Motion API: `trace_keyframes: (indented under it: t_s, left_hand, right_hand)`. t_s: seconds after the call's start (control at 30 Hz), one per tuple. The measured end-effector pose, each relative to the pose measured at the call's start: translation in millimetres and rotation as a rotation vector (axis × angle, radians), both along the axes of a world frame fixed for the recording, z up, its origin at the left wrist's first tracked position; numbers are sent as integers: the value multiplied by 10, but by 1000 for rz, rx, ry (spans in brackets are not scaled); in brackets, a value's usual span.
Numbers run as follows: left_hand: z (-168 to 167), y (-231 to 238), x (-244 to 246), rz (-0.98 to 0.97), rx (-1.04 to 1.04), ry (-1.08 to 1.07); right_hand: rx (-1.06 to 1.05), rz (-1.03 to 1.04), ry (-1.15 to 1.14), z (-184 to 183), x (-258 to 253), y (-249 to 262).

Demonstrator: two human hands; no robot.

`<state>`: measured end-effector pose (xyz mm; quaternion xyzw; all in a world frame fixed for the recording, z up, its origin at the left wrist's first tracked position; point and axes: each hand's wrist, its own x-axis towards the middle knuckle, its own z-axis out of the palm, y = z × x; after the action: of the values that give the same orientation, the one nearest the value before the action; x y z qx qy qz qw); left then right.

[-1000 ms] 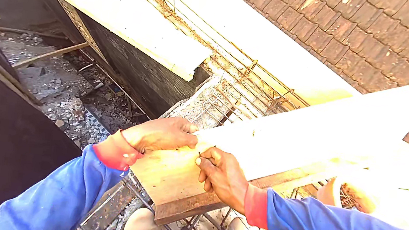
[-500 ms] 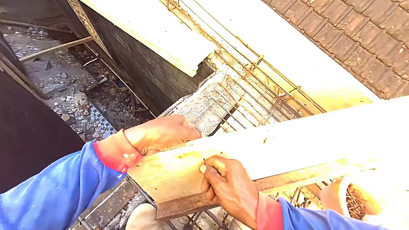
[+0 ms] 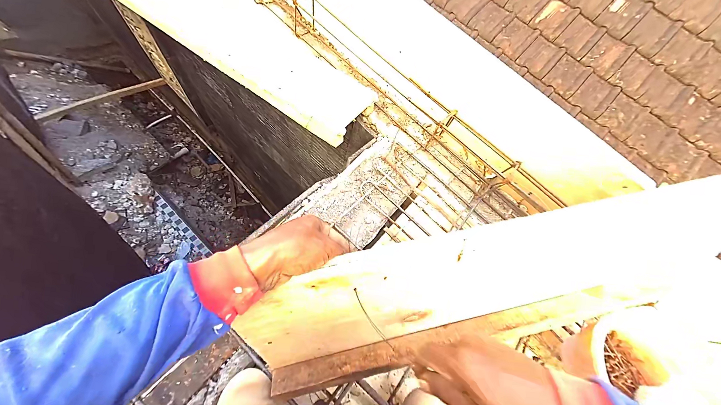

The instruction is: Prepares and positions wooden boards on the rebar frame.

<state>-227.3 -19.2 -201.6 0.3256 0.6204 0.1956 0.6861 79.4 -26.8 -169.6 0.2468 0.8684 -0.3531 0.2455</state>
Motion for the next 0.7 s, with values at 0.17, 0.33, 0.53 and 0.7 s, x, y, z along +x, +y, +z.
trace_keyframes:
  t_s: [0.17, 0.33, 0.53, 0.7]
  left_hand:
    - [35, 64, 46, 21, -41, 13]
    - [-9, 75, 42, -58, -1, 130]
    - [128, 25, 123, -112, 75, 233]
    - [155, 82, 190, -93, 61, 173]
  right_hand:
    - [618, 109, 164, 173, 1538, -8]
    - [883, 147, -42, 719, 2430, -245]
    - [1102, 22, -28, 1080, 2716, -403]
    - [1106, -147, -133, 1293, 2929, -760]
